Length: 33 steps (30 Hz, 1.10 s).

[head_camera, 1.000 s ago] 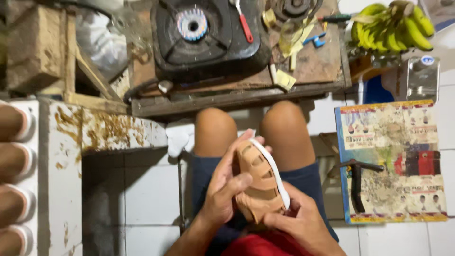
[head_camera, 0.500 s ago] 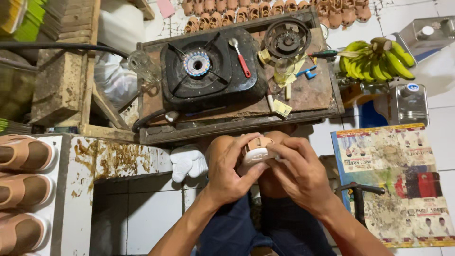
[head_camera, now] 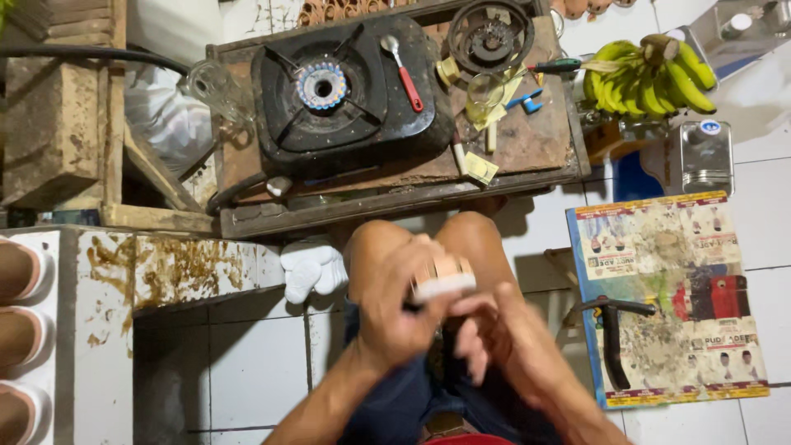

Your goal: The person holds a sandal over a gas burner flame to heat it, then presses and shapes the sandal against a curved wooden form by hand. They repeat the heating and pressing on different spots, then place the finished sandal on the floor among rows of completed sandals.

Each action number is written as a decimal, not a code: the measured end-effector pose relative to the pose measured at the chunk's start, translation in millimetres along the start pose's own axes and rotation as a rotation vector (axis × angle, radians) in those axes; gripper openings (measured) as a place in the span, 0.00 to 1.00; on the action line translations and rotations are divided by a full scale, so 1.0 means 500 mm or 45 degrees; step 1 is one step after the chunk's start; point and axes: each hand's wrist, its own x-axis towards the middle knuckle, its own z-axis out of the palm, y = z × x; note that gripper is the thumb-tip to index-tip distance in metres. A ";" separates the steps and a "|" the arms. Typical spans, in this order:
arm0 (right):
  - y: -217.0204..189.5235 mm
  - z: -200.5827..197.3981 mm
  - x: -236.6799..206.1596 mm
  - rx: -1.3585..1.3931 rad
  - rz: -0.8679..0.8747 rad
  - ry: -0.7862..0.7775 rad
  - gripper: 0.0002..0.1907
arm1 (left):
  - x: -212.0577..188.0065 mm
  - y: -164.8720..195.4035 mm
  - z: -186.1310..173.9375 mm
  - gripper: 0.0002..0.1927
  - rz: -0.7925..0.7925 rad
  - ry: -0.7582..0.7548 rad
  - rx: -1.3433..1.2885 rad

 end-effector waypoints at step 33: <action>-0.127 0.029 -0.080 -0.911 -0.686 -0.302 0.20 | -0.138 0.087 -0.041 0.32 -0.945 -0.218 -0.948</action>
